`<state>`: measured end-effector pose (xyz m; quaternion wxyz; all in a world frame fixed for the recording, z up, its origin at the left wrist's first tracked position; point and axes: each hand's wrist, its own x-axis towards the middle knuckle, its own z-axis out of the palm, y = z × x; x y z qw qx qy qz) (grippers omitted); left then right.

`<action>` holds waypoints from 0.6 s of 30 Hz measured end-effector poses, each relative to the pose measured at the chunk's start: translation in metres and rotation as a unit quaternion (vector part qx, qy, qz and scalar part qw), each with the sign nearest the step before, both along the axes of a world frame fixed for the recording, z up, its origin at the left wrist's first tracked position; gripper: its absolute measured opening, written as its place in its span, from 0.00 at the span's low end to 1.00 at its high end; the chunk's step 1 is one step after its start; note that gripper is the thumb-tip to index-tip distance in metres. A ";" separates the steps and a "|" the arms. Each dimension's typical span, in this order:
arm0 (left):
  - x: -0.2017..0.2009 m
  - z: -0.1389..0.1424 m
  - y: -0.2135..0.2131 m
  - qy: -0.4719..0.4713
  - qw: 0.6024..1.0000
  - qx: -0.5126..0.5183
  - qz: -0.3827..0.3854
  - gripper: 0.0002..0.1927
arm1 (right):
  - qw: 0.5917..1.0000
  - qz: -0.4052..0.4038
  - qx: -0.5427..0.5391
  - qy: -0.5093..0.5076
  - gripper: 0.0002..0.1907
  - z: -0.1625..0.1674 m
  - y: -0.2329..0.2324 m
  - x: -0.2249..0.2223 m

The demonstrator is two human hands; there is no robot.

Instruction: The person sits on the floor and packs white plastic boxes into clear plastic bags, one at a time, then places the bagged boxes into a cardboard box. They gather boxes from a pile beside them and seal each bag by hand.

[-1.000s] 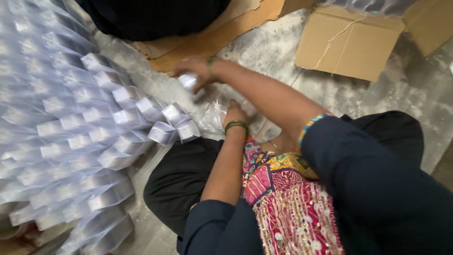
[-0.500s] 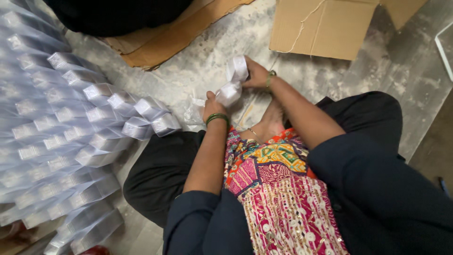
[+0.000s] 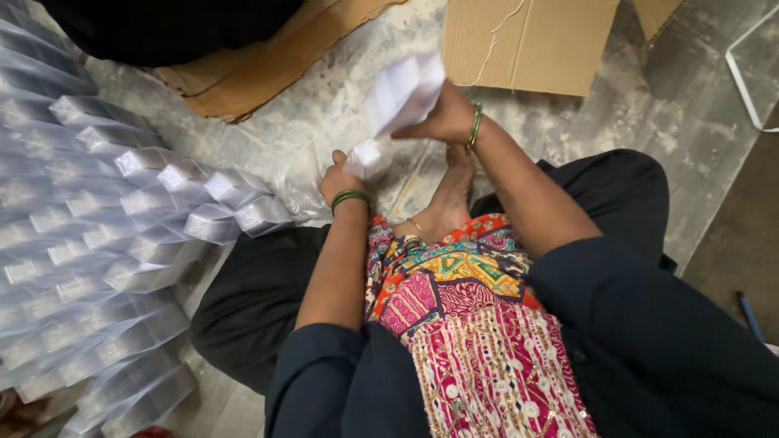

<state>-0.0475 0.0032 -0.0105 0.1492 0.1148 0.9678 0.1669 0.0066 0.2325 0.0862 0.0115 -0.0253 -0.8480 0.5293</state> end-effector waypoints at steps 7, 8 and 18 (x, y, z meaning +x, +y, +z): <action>-0.014 0.010 -0.007 -0.028 0.999 -0.027 0.025 0.15 | 0.994 0.087 0.052 -0.035 0.41 -0.008 -0.056 -0.010; -0.018 0.013 -0.012 -0.031 0.998 -0.019 0.046 0.15 | 0.994 0.093 0.059 -0.022 0.41 -0.011 -0.058 -0.012; -0.014 0.131 -0.056 -0.151 0.764 0.624 0.055 0.16 | 0.976 0.079 0.202 0.026 0.46 -0.004 -0.036 -0.009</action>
